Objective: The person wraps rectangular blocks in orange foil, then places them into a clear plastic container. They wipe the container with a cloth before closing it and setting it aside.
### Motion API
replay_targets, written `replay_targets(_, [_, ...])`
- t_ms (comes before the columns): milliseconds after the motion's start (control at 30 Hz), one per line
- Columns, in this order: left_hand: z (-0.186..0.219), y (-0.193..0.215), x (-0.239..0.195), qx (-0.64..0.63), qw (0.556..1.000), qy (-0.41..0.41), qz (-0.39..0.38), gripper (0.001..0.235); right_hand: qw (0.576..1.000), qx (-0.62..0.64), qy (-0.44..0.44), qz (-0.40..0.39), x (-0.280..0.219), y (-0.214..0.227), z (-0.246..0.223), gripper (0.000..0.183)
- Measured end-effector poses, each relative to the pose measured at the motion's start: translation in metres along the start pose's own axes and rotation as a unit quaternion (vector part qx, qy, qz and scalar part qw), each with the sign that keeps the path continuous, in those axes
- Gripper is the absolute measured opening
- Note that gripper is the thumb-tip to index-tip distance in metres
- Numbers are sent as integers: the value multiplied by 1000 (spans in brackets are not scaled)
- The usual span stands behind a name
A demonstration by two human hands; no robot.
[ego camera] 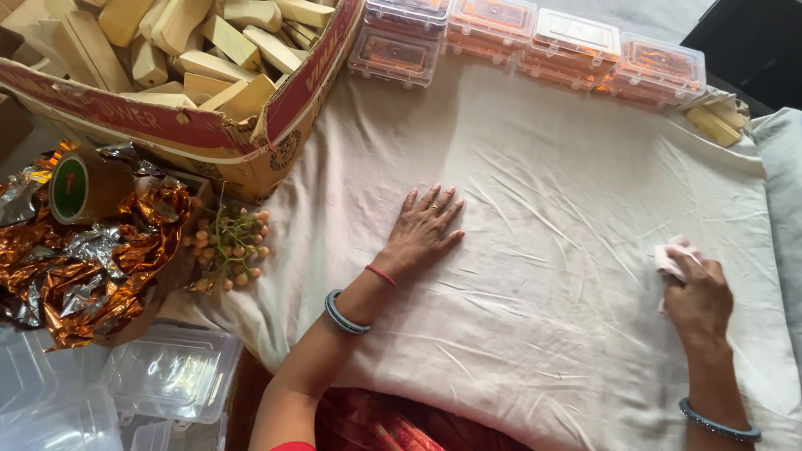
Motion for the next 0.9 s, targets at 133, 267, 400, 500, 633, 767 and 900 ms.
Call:
replay_targets(133, [0, 0, -3, 2, 1000, -7, 9, 63, 990, 107, 79, 43, 18, 20, -67, 51])
replay_targets(267, [3, 3, -4, 5, 1000, -7, 18, 62, 978, 141, 134, 74, 46, 10, -117, 52])
replay_targets(400, [6, 7, -5, 6, 1000, -3, 24, 59, 969, 148, 171, 103, 61, -17, -145, 51])
replay_targets(500, [9, 11, -5, 5, 1000, 6, 29, 58, 963, 120, 215, 111, 57, -24, -163, 43])
replay_targets(633, [9, 10, -4, 7, 1000, 7, 24, 58, 948, 138, 255, 131, 51, -40, -154, 38])
replay_targets(767, [-2, -2, -7, 1, 1000, 3, 20, 59, 954, 175, 220, 103, 52, -56, -141, 30])
replay_targets(900, [-10, 25, -7, -93, 990, 7, -104, 56, 954, 224, 183, 78, 53, -58, -138, 25])
Point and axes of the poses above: each hand's wrist, its own x-axis towards the middle knuckle, its own y-axis out of the back of the hand, z = x × y, the point moved 1 cm from there along x, towards the middle knuckle, and after that the axes turned 12 degrees about z, right-handed, at the moved point
